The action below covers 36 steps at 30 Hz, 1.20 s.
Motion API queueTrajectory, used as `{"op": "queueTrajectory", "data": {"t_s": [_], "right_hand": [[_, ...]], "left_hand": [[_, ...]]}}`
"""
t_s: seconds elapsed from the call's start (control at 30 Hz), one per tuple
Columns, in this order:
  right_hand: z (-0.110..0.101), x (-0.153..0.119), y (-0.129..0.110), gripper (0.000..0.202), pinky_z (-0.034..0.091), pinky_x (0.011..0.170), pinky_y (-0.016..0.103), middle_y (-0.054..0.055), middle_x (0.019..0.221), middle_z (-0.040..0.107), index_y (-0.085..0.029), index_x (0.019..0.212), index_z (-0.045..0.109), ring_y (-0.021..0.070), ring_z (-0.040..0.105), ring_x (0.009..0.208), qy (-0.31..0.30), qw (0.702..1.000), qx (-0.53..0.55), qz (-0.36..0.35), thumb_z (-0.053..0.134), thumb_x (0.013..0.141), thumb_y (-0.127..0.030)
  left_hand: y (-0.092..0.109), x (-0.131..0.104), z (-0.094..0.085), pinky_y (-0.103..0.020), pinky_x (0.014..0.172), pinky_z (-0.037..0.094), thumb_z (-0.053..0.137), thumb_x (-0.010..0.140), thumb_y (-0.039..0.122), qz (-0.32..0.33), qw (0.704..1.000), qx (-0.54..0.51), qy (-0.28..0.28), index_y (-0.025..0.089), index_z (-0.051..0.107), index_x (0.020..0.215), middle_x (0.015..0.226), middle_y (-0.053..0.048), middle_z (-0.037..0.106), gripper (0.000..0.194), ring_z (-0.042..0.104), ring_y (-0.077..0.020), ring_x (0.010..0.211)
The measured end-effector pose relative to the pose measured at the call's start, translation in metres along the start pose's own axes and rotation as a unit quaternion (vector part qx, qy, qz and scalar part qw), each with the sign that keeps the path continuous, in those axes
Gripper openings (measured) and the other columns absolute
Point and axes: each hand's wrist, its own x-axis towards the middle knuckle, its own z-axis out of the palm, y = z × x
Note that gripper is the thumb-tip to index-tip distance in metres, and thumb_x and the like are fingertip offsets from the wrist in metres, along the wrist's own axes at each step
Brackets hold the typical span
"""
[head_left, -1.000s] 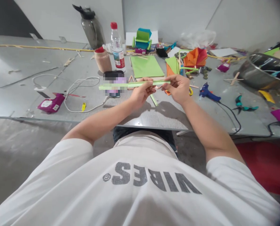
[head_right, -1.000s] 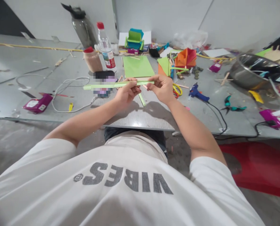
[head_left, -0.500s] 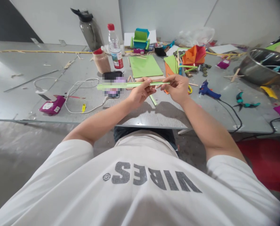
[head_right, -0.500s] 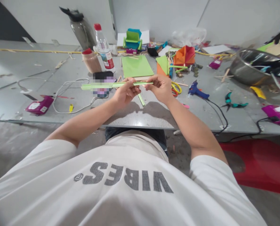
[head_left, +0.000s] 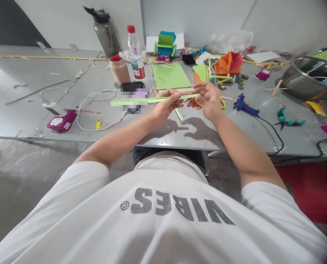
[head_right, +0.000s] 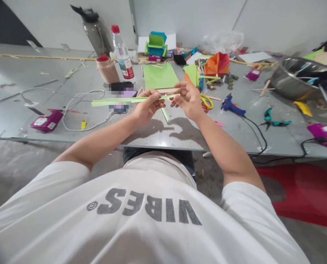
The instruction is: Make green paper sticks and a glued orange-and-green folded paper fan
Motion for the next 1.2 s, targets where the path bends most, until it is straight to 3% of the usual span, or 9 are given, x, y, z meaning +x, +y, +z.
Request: {"op": "queueTrajectory", "data": {"t_s": [0.1,0.2,0.33,0.53,0.63,0.73,0.93,1.13,1.2], "right_hand": [[0.002,0.003,-0.001,0.083,0.055,0.053,0.03,0.002,0.076,0.076,-0.027,0.1,0.072,0.0188,0.074,0.062,-0.022,0.995,0.034,0.095,0.088,0.074,-0.105],[0.006,0.003,-0.001,0.071,0.053,0.047,0.029,0.001,0.066,0.071,-0.026,0.085,0.069,0.0175,0.068,0.053,-0.03,0.988,0.048,0.144,0.094,0.082,-0.092],[0.009,0.001,-0.002,0.058,0.052,0.046,0.028,0.0,0.061,0.067,-0.025,0.077,0.07,0.0141,0.06,0.049,-0.041,0.988,0.055,0.142,0.106,0.079,-0.069],[0.006,0.001,-0.003,0.059,0.051,0.045,0.029,0.0,0.059,0.067,-0.026,0.07,0.068,0.0132,0.056,0.049,-0.049,0.988,0.057,0.135,0.114,0.068,-0.061],[0.006,0.001,-0.003,0.052,0.054,0.048,0.03,0.001,0.061,0.07,-0.024,0.072,0.072,0.0139,0.059,0.05,-0.053,0.984,0.065,0.158,0.114,0.068,-0.055],[0.006,0.001,-0.001,0.052,0.054,0.048,0.029,0.002,0.063,0.07,-0.022,0.076,0.073,0.0148,0.064,0.052,-0.061,0.979,0.077,0.18,0.113,0.072,-0.057],[0.006,-0.001,-0.002,0.059,0.049,0.046,0.028,0.0,0.061,0.067,-0.022,0.076,0.072,0.0129,0.061,0.05,-0.088,0.981,0.054,0.165,0.114,0.076,-0.063],[-0.004,0.001,-0.012,0.052,0.058,0.054,0.029,0.004,0.071,0.077,-0.02,0.083,0.08,0.0162,0.07,0.059,-0.116,0.97,0.083,0.196,0.118,0.066,-0.052],[-0.009,0.003,-0.014,0.055,0.059,0.054,0.029,0.006,0.076,0.08,-0.019,0.088,0.082,0.0179,0.074,0.062,-0.11,0.967,0.092,0.209,0.114,0.071,-0.061]], "left_hand": [[0.003,-0.001,0.001,-0.03,0.084,0.067,0.105,0.088,0.059,0.034,0.999,0.013,-0.004,0.024,0.067,0.082,0.079,0.004,0.073,0.052,0.076,-0.0116,0.074],[0.004,-0.002,0.001,-0.031,0.082,0.064,0.109,0.084,0.05,0.047,0.998,0.046,-0.008,0.023,0.071,0.08,0.077,0.003,0.073,0.046,0.073,-0.0123,0.073],[-0.001,-0.002,-0.003,-0.031,0.08,0.059,0.111,0.081,0.049,0.063,0.994,0.081,-0.029,0.023,0.077,0.079,0.079,0.001,0.076,0.043,0.072,-0.0128,0.075],[-0.009,-0.001,-0.008,-0.032,0.078,0.055,0.103,0.086,0.067,0.139,0.983,0.1,-0.064,0.024,0.081,0.082,0.08,-0.001,0.078,0.048,0.071,-0.0142,0.077],[-0.01,-0.001,-0.01,-0.032,0.078,0.054,0.101,0.091,0.064,0.151,0.976,0.133,-0.079,0.024,0.084,0.085,0.084,-0.002,0.079,0.044,0.07,-0.0141,0.079],[-0.01,-0.002,-0.011,-0.031,0.08,0.053,0.104,0.09,0.052,0.139,0.974,0.161,-0.073,0.024,0.085,0.086,0.086,-0.001,0.079,0.034,0.067,-0.0137,0.08],[-0.004,-0.006,-0.007,-0.03,0.083,0.055,0.108,0.086,0.033,0.099,0.981,0.16,-0.048,0.024,0.085,0.084,0.085,-0.001,0.08,0.025,0.069,-0.0145,0.082],[-0.003,-0.007,-0.005,-0.031,0.081,0.057,0.109,0.085,0.037,0.101,0.985,0.132,-0.055,0.024,0.083,0.083,0.086,-0.001,0.079,0.029,0.071,-0.0141,0.079],[-0.003,-0.006,-0.005,-0.03,0.078,0.056,0.11,0.082,0.038,0.099,0.985,0.14,-0.038,0.024,0.08,0.081,0.084,0.0,0.078,0.033,0.069,-0.0132,0.076]]}}
